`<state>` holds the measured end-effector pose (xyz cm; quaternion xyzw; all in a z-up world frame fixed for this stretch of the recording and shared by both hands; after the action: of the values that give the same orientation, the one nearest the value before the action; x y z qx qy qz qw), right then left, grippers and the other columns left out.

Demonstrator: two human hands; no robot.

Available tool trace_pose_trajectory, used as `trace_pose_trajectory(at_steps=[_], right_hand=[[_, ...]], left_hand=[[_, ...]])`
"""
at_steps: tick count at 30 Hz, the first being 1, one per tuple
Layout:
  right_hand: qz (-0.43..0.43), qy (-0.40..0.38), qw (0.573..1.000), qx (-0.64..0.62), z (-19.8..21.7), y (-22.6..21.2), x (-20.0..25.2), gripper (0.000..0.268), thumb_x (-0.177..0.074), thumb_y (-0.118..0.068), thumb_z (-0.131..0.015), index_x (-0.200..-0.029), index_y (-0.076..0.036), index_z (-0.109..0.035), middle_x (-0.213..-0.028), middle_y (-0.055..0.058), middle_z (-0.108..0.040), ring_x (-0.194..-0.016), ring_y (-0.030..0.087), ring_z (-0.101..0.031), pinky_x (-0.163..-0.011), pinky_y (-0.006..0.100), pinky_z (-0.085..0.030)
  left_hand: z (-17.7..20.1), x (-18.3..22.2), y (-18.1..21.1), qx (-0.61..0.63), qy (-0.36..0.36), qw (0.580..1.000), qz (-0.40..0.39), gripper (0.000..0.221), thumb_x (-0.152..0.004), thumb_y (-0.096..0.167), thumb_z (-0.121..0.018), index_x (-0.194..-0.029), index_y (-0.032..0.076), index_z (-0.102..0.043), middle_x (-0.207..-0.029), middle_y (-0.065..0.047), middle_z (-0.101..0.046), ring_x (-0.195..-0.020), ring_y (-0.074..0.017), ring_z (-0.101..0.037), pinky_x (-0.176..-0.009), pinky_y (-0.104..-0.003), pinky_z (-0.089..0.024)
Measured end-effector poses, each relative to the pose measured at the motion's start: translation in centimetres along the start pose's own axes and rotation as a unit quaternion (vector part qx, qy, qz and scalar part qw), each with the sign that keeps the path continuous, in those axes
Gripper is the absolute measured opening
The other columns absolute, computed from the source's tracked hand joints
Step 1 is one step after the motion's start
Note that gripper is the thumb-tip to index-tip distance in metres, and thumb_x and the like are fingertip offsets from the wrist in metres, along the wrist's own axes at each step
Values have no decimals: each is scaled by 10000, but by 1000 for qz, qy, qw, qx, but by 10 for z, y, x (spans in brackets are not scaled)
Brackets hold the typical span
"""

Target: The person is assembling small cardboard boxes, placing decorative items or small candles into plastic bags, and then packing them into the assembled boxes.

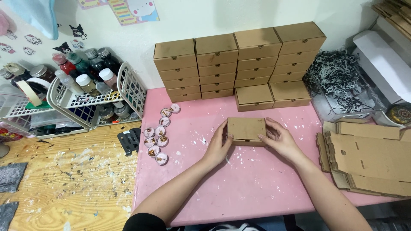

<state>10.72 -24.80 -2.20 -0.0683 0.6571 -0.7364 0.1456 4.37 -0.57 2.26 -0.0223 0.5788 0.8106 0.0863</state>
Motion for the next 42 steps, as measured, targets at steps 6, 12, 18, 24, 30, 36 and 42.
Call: trace_pose_trajectory(at_steps=[6,12,18,24,30,36,42], right_hand=[[-44,-21,998,-26,-3,-24,5,773,-897,-70,-653,-1591,-146,-322,-1585,138,-425,-1437,249,-434,-1158,372,-388],[-52,-9,998,-38,-1,-19,4,748,-906,-41,-657,-1582,-165,-364,-1571,140,-443,-1405,253,-462,-1145,368,-398],[-20,-16,999,28,-24,-31,5,694,-919,-98,-664,-1558,-157,-402,-1508,86,-529,-1218,246,-607,-1046,373,-534],[110,17,952,284,-37,-40,6,389,-1049,-157,-629,-1437,-192,-610,-1424,83,-632,-1287,243,-654,-1109,379,-554],[108,114,908,388,-6,-60,-4,665,-944,-229,-671,-1568,-219,-442,-1697,161,-217,-1574,422,-200,-1224,633,-290],[44,63,847,526,8,-56,-44,850,-852,-516,-657,-1608,-318,-325,-1705,207,-35,-1538,487,33,-1198,698,-74],[45,56,842,535,3,-32,-51,848,-844,-555,-657,-1591,-314,-339,-1683,210,-149,-1535,503,73,-1202,686,-42]], left_hand=[[0,5,9,-1,3,997,-76,629,-1035,74,-512,-1540,8,-144,-1640,-258,-212,-1520,-389,-312,-1233,-447,-341],[-3,6,2,16,19,994,-104,660,-1015,54,-523,-1545,5,-134,-1649,-241,-188,-1539,-384,-297,-1248,-459,-342],[6,5,25,-215,73,969,-99,842,-851,261,-769,-1440,-7,-231,-1521,-297,-178,-1465,-475,-130,-1174,-615,-159],[2,13,27,-369,30,913,-172,473,-924,298,-701,-1318,71,-571,-1449,-180,-485,-1423,-351,-362,-1206,-604,-232],[14,-14,-13,-509,78,851,-105,596,-801,78,-663,-1388,102,-560,-1486,-159,-483,-1381,-323,-415,-1146,-521,-297],[35,-55,-25,-509,153,840,-107,516,-882,59,-648,-1389,109,-564,-1481,-134,-508,-1397,-336,-421,-1138,-462,-339],[24,-84,-34,-507,144,843,-107,564,-875,30,-632,-1423,140,-556,-1487,-121,-510,-1396,-318,-424,-1145,-453,-336]])
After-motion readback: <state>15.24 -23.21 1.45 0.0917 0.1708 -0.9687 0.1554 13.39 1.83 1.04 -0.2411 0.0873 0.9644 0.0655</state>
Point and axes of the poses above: each hand's wrist, its own x-axis away from the middle knuckle, its own z-axis out of the back of the hand, y = z × x, the point moved 5 cm from there along -x, towards the middle knuckle
